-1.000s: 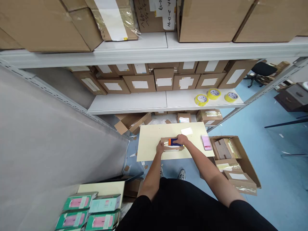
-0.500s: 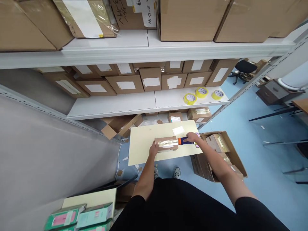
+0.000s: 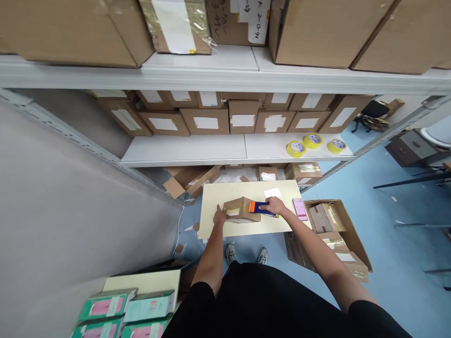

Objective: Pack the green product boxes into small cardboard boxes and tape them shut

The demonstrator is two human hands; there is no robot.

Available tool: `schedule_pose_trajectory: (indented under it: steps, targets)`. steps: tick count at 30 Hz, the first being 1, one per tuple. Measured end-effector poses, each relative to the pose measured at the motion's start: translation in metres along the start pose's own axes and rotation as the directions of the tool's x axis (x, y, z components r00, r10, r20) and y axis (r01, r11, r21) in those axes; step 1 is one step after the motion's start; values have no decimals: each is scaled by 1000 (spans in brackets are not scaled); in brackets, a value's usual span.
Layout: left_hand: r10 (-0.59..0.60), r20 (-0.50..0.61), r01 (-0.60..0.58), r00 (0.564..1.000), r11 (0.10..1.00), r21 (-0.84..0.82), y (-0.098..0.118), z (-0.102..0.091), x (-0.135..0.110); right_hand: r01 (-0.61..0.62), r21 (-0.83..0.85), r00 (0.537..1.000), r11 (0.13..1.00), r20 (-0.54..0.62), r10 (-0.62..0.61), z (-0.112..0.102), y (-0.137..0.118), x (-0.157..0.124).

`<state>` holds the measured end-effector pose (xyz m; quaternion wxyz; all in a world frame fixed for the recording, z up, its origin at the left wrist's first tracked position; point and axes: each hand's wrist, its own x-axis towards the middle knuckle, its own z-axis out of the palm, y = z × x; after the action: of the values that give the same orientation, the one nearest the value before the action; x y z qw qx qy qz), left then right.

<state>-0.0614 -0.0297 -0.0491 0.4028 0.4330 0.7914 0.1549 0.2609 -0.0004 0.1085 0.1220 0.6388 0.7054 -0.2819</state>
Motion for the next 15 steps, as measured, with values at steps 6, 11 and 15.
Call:
schedule_pose_trajectory:
  steps: [6, 11, 15]
  targets:
    - [103, -21, -105, 994, 991, -77, 14, -32, -8, 54, -73, 999, 996, 12, -53, 7, -109, 12]
    - [107, 32, -104, 994, 991, -83, 23, -36, -17, 61, -79, 998, 995, -21, -63, 12, -144, 12]
    - [140, 103, -139, 985, 990, -11, 37, -7, -28, 18, -63, 998, 998, -51, -22, 9, -121, 3]
